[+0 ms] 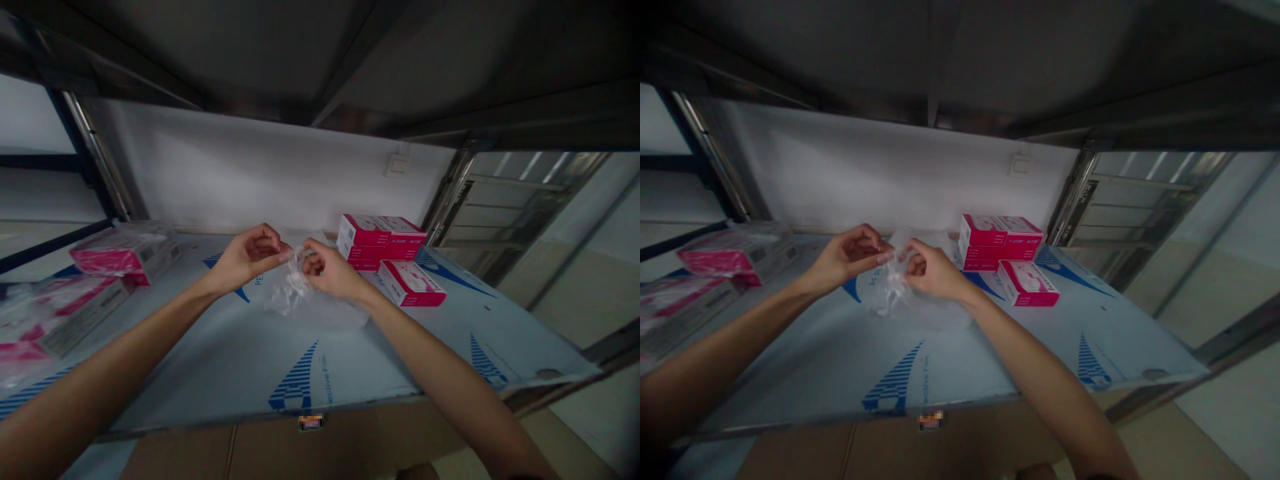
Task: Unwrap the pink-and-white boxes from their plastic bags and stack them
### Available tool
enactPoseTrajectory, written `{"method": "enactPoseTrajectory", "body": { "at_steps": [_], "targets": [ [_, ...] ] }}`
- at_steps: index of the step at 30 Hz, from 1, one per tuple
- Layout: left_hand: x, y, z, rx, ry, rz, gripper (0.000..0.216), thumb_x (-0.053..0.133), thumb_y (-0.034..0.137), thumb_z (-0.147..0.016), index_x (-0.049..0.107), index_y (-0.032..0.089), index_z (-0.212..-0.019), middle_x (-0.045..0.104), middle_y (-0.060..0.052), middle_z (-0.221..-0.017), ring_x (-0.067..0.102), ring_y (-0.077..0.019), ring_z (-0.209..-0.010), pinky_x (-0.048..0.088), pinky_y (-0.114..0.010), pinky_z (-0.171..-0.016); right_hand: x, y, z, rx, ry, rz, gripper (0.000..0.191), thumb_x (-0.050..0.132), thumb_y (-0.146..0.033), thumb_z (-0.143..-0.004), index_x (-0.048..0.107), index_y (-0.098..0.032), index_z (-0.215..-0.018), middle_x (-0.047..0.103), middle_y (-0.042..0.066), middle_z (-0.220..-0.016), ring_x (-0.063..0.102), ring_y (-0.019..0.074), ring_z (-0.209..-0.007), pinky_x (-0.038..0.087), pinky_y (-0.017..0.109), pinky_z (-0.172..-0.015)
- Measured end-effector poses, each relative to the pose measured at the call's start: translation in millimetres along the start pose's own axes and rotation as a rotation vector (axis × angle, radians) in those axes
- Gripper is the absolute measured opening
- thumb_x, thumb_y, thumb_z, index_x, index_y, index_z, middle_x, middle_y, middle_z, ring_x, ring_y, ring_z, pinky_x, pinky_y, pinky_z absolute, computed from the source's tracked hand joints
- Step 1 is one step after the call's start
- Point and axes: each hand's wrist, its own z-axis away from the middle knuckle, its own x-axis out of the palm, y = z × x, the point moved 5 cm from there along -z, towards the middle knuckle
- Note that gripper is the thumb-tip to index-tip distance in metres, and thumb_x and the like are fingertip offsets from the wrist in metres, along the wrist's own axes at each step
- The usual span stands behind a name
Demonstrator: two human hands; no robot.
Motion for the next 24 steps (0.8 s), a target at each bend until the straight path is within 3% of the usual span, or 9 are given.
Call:
{"method": "enactPoseTrajectory", "body": {
  "at_steps": [2, 5, 11, 15, 20, 24],
  "targets": [
    [3.4, 1.0, 2.1, 0.058, 0.027, 0.011, 0.026, 0.068, 0.038, -0.089, 0.052, 0.019, -0.096, 0.067, -0.012, -0.119, 0.065, -0.0218, -0.113, 0.053, -0.041, -0.099, -12.3, 0.4, -2.4, 0.022, 0.17, -0.053, 0.019, 0.074, -0.033, -0.076, 0.062, -0.024, -0.087, 0.056, -0.008, -0.06, 0.049, 0.0078, -0.049, 0.041, 0.022, -0.046],
    [10.4, -7.1, 8.2, 0.081, -0.056, -0.053, 0.03, 0.067, 0.041, -0.09, 0.058, 0.018, -0.106, 0.062, -0.014, -0.129, 0.06, -0.024, -0.121, 0.05, -0.043, -0.104, -30.5, 8.2, -1.8, 0.09, 0.376, -0.148, 0.031, 0.074, -0.044, -0.076, 0.053, -0.024, -0.068, 0.052, -0.008, -0.051, 0.043, 0.0068, -0.039, 0.033, 0.023, -0.037],
    [12.3, -34.9, 12.2, 0.05, -0.134, -0.276, 0.031, 0.072, 0.044, -0.087, 0.067, 0.019, -0.104, 0.068, -0.006, -0.104, 0.064, -0.0191, -0.098, 0.051, -0.04, -0.097, -56.7, 32.3, 6.7, 0.139, 0.488, -0.498, 0.049, 0.08, -0.06, -0.067, 0.049, -0.023, -0.061, 0.056, -0.006, -0.049, 0.046, 0.0065, -0.04, 0.033, 0.023, -0.038],
    [16.5, -35.8, 13.2, 0.043, -0.227, -0.257, 0.023, 0.064, 0.041, -0.092, 0.067, 0.018, -0.09, 0.066, -0.005, -0.098, 0.062, -0.0183, -0.095, 0.049, -0.036, -0.093, -82.2, 36.7, 13.6, 0.092, 0.648, -0.742, 0.044, 0.083, -0.054, -0.065, 0.052, -0.023, -0.064, 0.055, -0.008, -0.052, 0.05, 0.0062, -0.044, 0.037, 0.022, -0.041],
    [11.8, -33.2, 14.6, -0.079, -0.159, -0.021, 0.026, 0.052, 0.041, -0.099, 0.059, 0.018, -0.087, 0.062, -0.002, -0.084, 0.058, -0.0151, -0.081, 0.047, -0.028, -0.078, -111.1, 37.5, 22.5, 0.05, 0.768, -0.811, 0.035, 0.077, -0.045, -0.075, 0.052, -0.023, -0.066, 0.054, -0.008, -0.052, 0.052, 0.0058, -0.047, 0.037, 0.021, -0.041],
    [8.1, -34.4, 13.0, -0.128, -0.186, -0.035, 0.022, 0.064, 0.038, -0.09, 0.067, 0.017, -0.091, 0.06, -0.001, -0.078, 0.055, -0.0139, -0.072, 0.045, -0.025, -0.069, -121.3, 41.2, 27.6, 0.026, 0.801, -0.769, 0.027, 0.077, -0.037, -0.074, 0.054, -0.023, -0.07, 0.058, -0.009, -0.052, 0.052, 0.0052, -0.045, 0.042, 0.019, -0.044]
  ]
}}
